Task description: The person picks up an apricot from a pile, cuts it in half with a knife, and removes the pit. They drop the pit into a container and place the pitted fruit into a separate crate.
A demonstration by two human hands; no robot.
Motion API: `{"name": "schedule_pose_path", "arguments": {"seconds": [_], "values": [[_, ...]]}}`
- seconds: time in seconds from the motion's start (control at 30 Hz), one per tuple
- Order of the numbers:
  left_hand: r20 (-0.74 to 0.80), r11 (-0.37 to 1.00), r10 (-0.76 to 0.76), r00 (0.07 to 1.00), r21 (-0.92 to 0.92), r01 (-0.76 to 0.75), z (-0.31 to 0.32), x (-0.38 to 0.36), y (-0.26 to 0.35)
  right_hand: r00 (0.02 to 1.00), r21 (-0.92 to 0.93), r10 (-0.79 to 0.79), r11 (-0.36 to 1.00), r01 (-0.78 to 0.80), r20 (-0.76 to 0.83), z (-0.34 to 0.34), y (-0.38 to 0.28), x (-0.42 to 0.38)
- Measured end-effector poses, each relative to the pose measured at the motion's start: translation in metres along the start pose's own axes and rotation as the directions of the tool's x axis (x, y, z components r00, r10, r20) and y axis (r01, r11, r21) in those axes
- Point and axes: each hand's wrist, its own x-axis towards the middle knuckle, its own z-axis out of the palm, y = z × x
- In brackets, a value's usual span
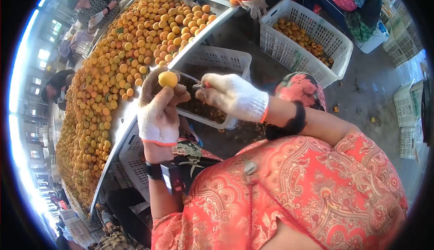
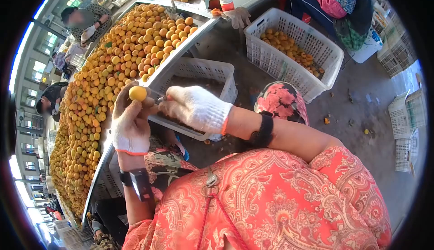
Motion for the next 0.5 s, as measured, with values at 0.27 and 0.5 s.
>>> {"name": "schedule_pose_path", "arguments": {"seconds": [0.27, 0.5], "values": [[-0.100, 0.991, 0.100, 0.990, 0.095, -0.090, 0.023, -0.034, 0.014, 0.998, -0.069, -0.045, 0.996, 0.047, 0.040, 0.015, -0.024, -0.014], [-0.184, 0.995, 0.097, 0.978, 0.042, -0.090, 0.033, -0.045, 0.014, 0.998, -0.161, -0.058, 0.985, 0.058, 0.003, 0.017, -0.029, -0.020]]}}
